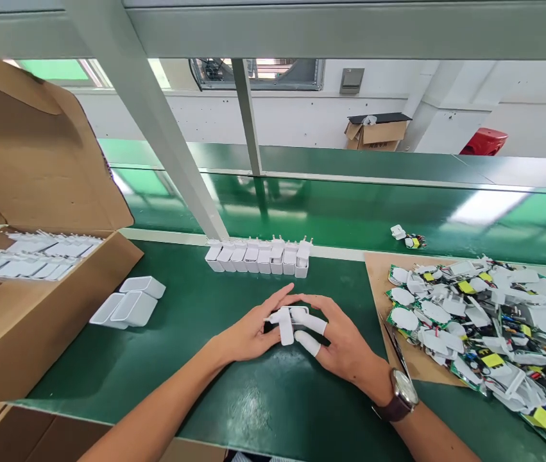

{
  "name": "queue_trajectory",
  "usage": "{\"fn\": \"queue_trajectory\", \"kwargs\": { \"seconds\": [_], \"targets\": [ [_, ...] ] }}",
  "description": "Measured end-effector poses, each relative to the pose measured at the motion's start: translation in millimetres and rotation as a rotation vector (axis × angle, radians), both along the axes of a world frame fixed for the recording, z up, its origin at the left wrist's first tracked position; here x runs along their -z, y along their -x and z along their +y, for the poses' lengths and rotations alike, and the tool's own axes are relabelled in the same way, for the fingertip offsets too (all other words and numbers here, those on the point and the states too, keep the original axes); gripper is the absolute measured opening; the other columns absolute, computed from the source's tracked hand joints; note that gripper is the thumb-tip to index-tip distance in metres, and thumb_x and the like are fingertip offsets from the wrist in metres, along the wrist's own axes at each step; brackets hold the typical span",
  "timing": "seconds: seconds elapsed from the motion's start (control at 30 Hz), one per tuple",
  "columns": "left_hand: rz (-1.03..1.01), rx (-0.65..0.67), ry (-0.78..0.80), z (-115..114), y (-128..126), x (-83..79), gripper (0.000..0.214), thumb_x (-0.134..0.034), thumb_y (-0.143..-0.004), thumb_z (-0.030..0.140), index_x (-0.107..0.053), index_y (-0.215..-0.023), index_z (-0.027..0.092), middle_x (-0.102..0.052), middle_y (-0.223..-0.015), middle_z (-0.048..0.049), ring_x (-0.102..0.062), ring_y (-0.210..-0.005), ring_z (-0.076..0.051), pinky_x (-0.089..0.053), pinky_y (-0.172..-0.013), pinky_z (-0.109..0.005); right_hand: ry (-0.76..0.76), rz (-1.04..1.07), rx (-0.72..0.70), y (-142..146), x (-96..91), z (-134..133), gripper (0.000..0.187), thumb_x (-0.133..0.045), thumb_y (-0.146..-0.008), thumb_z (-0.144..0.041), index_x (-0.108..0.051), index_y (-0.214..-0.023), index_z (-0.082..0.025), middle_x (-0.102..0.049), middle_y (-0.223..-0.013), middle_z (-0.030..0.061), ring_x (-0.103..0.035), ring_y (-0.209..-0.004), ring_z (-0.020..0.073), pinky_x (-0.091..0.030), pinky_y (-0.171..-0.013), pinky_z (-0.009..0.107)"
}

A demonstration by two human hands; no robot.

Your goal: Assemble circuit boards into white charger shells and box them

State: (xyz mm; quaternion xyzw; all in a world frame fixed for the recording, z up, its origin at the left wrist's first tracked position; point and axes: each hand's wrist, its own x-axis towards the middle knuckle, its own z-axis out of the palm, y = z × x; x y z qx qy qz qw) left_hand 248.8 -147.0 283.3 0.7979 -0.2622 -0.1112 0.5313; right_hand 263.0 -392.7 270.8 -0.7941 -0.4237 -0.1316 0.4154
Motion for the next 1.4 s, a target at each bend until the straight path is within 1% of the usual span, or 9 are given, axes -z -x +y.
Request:
{"fn": "queue_trajectory", "kwargs": {
  "seconds": [0.17,0.3,0.47,0.6,0.7,0.83,0.93,1.23,1.4],
  "targets": [
    [0.054,-0.129,0.089,-3,5,-0.3,0.072,-0.055,-0.105,0.040,-0.017,-0.166,0.029,-0.047,-0.161,-0.0148,-0.052,-0.143,-0.029,-0.041,-0.120,-0.054,0.094,0.022,-0.062,-5,15.4,7,0.045,-0.057,-0.102,-0.019,-0.054,-0.145,-0.030,-0.060,-0.139,0.0129,-0.068,-0.118,0.0249,-0.063,-0.096,0.042],
    [0.015,-0.161,0.084,-3,7,5.7,0.089,-0.062,-0.102,0.045,-0.003,-0.167,0.031,-0.042,-0.163,-0.0178,-0.057,-0.136,-0.030,-0.044,-0.116,-0.053,0.017,-0.004,-0.036,-6,12.3,10,0.047,-0.054,-0.100,-0.012,-0.055,-0.142,-0.031,-0.065,-0.127,0.0103,-0.072,-0.106,0.0216,-0.064,-0.089,0.036],
    [-0.146,-0.175,0.083,-3,7,14.1,0.108,-0.074,-0.094,0.045,0.004,-0.167,0.031,-0.043,-0.162,-0.0187,-0.044,-0.149,-0.033,-0.032,-0.124,-0.057,0.055,0.012,0.022,-2,11.8,9,0.037,-0.053,-0.097,-0.010,-0.058,-0.131,-0.024,-0.067,-0.121,0.0122,-0.072,-0.100,0.0231,-0.064,-0.083,0.036],
    [-0.214,-0.211,0.017,-5,6,16.9,0.095,-0.067,-0.099,0.043,-0.002,-0.167,0.031,-0.052,-0.154,-0.0187,-0.055,-0.140,-0.031,-0.043,-0.118,-0.054,0.109,-0.038,0.019,-4,15.8,10,0.035,-0.051,-0.093,-0.007,-0.058,-0.125,-0.020,-0.068,-0.118,0.0145,-0.072,-0.095,0.0246,-0.065,-0.077,0.037],
    [-0.388,-0.204,0.011,-7,3,14.2,0.097,-0.077,-0.091,0.044,-0.017,-0.166,0.030,-0.053,-0.153,-0.0191,-0.057,-0.136,-0.032,-0.048,-0.113,-0.053,0.138,-0.057,0.033,-3,14.7,10,0.037,-0.051,-0.093,-0.008,-0.058,-0.127,-0.019,-0.068,-0.121,0.0162,-0.073,-0.094,0.0254,-0.066,-0.076,0.038],
    [-0.598,-0.143,0.059,-8,-1,8.8,0.059,-0.070,-0.095,0.015,-0.050,-0.149,0.026,-0.063,-0.132,-0.0148,-0.062,-0.122,-0.026,-0.056,-0.102,-0.043,0.194,-0.053,0.034,1,11.6,10,0.041,-0.050,-0.094,-0.009,-0.058,-0.132,-0.022,-0.067,-0.123,0.0150,-0.072,-0.098,0.0255,-0.066,-0.078,0.038],
    [-0.532,-0.204,0.072,-7,-2,6.8,0.047,-0.067,-0.093,0.009,-0.058,-0.138,0.023,-0.068,-0.114,-0.0102,-0.067,-0.105,-0.021,-0.058,-0.092,-0.037,0.210,0.029,0.025,1,10.8,9,0.046,-0.051,-0.099,-0.013,-0.051,-0.143,-0.027,-0.067,-0.124,0.0123,-0.072,-0.101,0.0245,-0.066,-0.082,0.038],
    [-0.256,-0.303,0.023,-2,-4,8.2,0.031,-0.076,-0.091,0.033,-0.062,-0.116,0.021,-0.072,-0.100,-0.0063,-0.068,-0.086,-0.017,-0.057,-0.077,-0.029,-0.008,0.219,-0.039,-5,13.9,2,0.048,-0.061,-0.100,-0.020,-0.049,-0.145,-0.031,-0.066,-0.126,0.0084,-0.070,-0.108,0.0214,-0.062,-0.093,0.037],
    [-0.227,-0.316,0.018,-1,-4,10.4,0.033,-0.076,-0.090,0.036,-0.062,-0.117,0.022,-0.072,-0.102,-0.0062,-0.068,-0.087,-0.018,-0.056,-0.079,-0.031,0.162,0.228,-0.076,-6,4.2,0,0.047,-0.059,-0.100,-0.022,-0.052,-0.146,-0.029,-0.063,-0.126,0.0114,-0.067,-0.109,0.0253,-0.061,-0.093,0.044]
  ]
}}
